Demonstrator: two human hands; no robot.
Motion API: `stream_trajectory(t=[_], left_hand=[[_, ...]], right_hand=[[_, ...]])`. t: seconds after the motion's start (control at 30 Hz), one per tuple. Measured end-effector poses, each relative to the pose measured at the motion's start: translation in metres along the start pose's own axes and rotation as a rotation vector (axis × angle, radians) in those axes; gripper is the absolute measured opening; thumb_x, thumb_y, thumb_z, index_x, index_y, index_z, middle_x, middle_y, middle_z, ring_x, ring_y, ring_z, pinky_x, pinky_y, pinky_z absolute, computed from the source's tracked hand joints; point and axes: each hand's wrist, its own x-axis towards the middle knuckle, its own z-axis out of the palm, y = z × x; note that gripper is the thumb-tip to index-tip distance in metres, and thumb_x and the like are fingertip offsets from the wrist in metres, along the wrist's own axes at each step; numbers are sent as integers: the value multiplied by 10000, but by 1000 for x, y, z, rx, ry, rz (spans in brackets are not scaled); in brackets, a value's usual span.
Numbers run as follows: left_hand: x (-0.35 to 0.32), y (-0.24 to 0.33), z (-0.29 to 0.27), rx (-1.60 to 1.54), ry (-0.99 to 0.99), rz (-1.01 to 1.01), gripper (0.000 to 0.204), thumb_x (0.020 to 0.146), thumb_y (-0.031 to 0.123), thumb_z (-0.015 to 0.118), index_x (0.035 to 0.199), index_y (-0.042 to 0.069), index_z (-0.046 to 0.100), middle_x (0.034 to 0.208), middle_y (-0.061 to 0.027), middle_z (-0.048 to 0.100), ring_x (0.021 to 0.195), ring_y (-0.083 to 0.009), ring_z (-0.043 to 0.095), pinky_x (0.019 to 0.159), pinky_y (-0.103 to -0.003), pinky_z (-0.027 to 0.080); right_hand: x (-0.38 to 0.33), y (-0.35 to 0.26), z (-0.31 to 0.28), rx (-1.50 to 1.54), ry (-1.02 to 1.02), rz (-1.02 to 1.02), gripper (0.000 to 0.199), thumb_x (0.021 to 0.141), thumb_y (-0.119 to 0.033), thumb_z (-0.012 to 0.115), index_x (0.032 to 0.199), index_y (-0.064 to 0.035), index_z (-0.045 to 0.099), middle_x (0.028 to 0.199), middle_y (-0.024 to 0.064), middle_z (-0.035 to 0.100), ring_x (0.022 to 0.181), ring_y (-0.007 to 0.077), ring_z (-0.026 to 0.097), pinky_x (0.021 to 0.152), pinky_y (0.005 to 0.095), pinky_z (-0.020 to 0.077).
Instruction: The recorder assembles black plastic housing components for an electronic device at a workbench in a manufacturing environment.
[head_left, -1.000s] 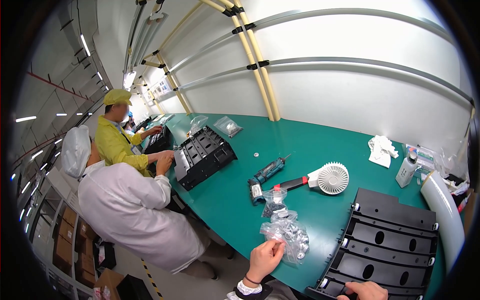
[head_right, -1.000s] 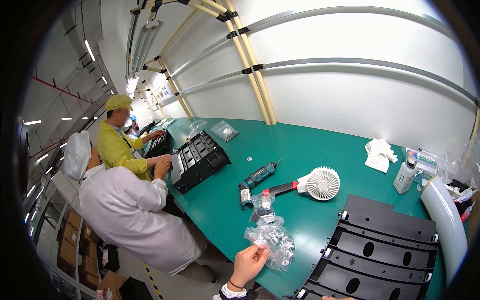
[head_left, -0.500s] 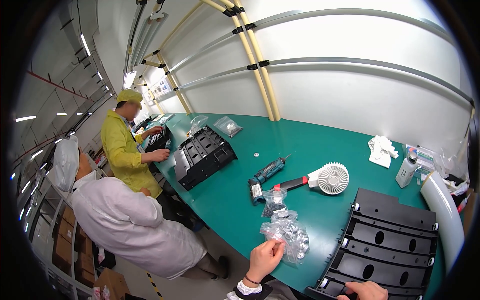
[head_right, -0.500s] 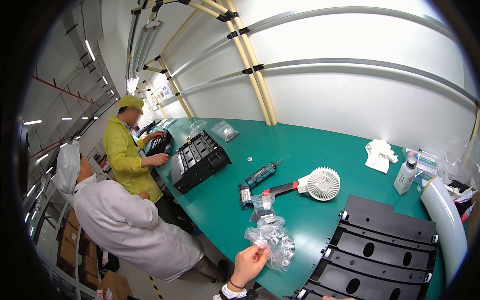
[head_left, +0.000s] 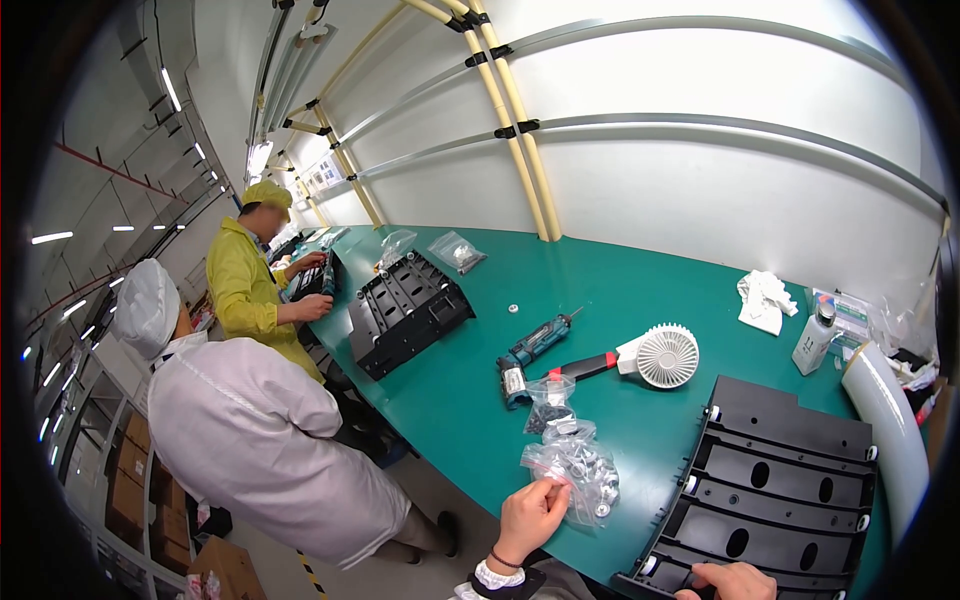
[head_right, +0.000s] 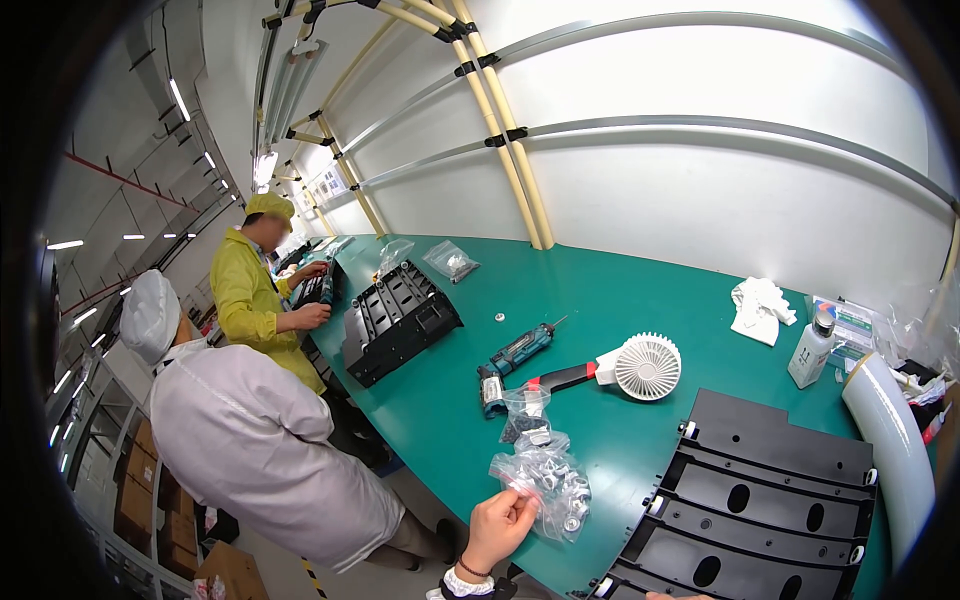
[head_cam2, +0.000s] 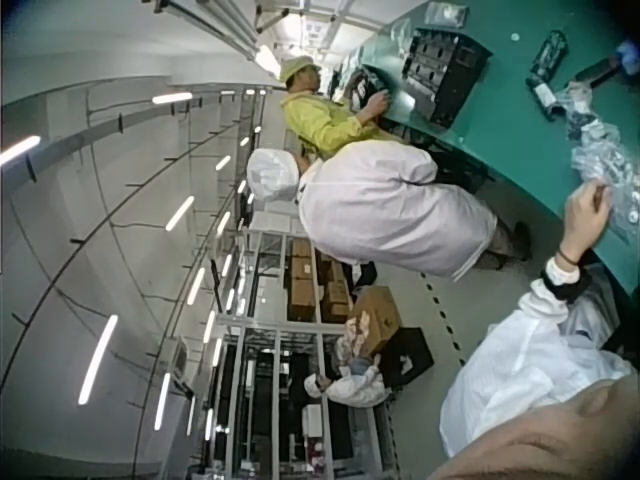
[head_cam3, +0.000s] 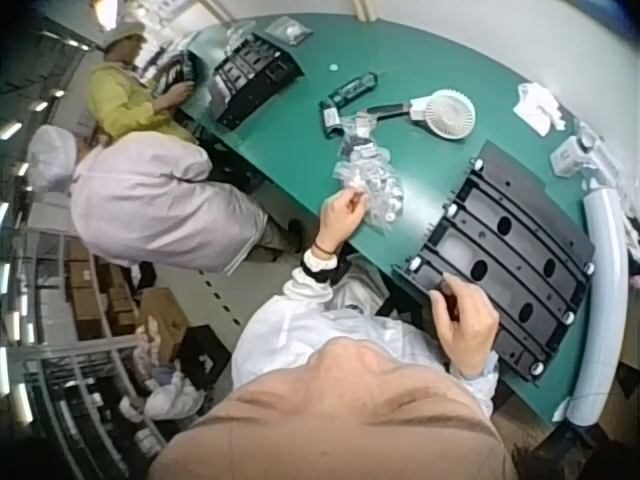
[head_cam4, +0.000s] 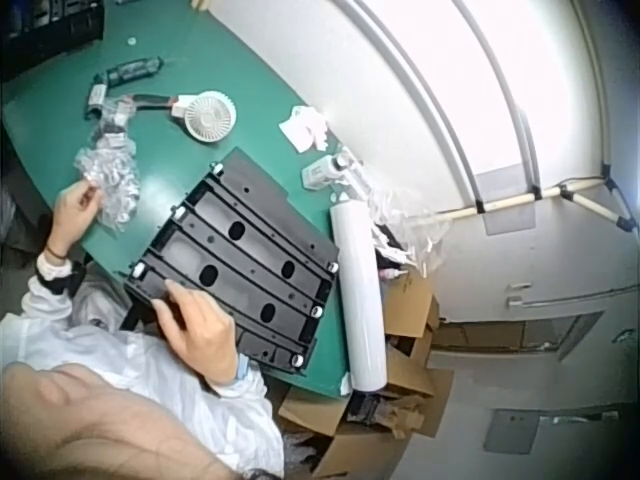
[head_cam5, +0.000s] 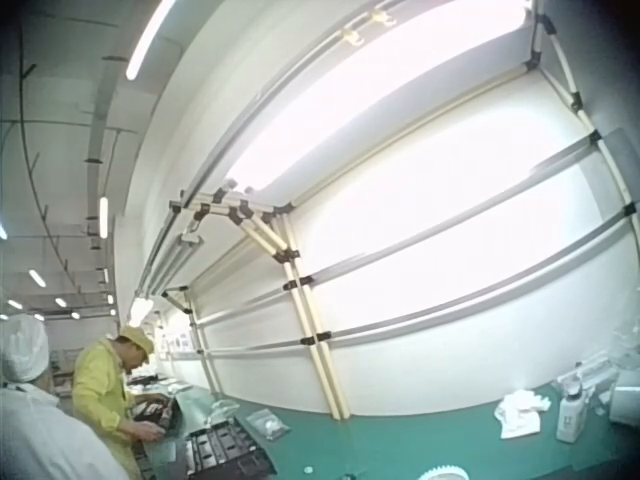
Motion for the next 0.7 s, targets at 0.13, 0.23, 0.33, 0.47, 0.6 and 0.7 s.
stream_trajectory(t=[0.13,0.23,0.33,0.47,0.6,0.7], left_hand=[[0,-4,1,14,-5,4,126,885,194,728,881,70,702,691,-58,642,555,-209,610,508,-331,458],[0,-3,1,9,-2,2,123,886,192,725,881,71,703,691,-61,642,555,-215,610,510,-335,459],[-1,-5,2,19,-7,10,123,887,192,726,885,71,705,698,-63,649,560,-210,616,512,-330,463],[0,-2,1,-4,-7,0,123,888,191,724,885,69,704,705,-65,655,567,-213,623,516,-331,466],[0,-2,1,4,-9,2,127,890,194,724,891,68,706,706,-65,658,567,-209,626,515,-328,466],[0,-5,2,9,-12,-6,128,891,196,724,896,70,709,704,-63,658,563,-207,625,514,-328,465]], right_hand=[[1,-1,0,2,-3,4,242,813,-20,755,1033,30,667,799,150,657,660,301,629,592,354,500],[0,0,0,4,-4,1,241,815,-23,756,1032,29,666,801,150,657,661,299,630,591,354,499],[0,1,0,-2,-4,-1,239,819,-26,756,1033,29,666,803,150,659,664,302,631,590,354,501],[0,1,0,-2,3,-12,236,822,-28,755,1033,29,666,807,152,663,668,302,634,593,355,504],[0,0,-1,-4,-1,-6,240,823,-27,754,1039,28,667,811,155,666,674,306,638,599,356,507],[0,0,-1,1,-3,-4,241,824,-27,754,1041,29,667,810,156,665,675,308,638,600,356,508]])
